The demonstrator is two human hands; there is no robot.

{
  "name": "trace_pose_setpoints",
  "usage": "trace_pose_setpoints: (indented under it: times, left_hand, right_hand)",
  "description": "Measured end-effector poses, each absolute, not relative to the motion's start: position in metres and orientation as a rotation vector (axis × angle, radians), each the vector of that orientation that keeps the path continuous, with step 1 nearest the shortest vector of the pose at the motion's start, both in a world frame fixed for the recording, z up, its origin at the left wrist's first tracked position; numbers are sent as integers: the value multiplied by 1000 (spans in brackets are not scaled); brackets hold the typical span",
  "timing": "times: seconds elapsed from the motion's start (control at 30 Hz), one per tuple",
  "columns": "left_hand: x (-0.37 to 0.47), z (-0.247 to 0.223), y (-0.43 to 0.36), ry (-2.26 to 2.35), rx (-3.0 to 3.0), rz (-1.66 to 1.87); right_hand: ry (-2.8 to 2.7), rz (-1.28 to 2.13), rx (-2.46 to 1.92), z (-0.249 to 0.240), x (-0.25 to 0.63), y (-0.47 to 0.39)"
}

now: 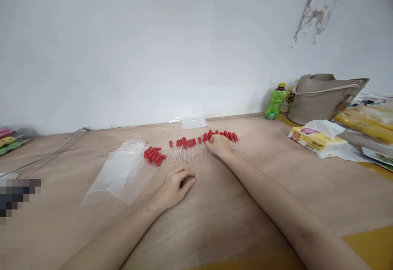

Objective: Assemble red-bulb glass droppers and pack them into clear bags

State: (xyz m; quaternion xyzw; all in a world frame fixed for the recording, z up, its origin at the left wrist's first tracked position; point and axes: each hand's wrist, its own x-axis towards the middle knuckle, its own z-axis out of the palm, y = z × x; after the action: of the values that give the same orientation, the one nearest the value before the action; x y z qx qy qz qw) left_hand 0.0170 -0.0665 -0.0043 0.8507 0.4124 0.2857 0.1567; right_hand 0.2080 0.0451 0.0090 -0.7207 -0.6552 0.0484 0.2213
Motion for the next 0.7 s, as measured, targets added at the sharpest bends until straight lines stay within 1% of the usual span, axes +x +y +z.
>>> trace_pose_setpoints:
  times: [0.17,0.5,0.7]
  left_hand:
    - [18,-4,-68,1181,2438,822]
    - [16,-3,-66,1160,2462,837]
    - [19,-5,-72,1168,2504,886]
  right_hand:
    - [-1910,131,-1858,10,189,37]
    - [-1909,201,-2008,14,169,49]
    - [-1951,265,-1999,24,167,50]
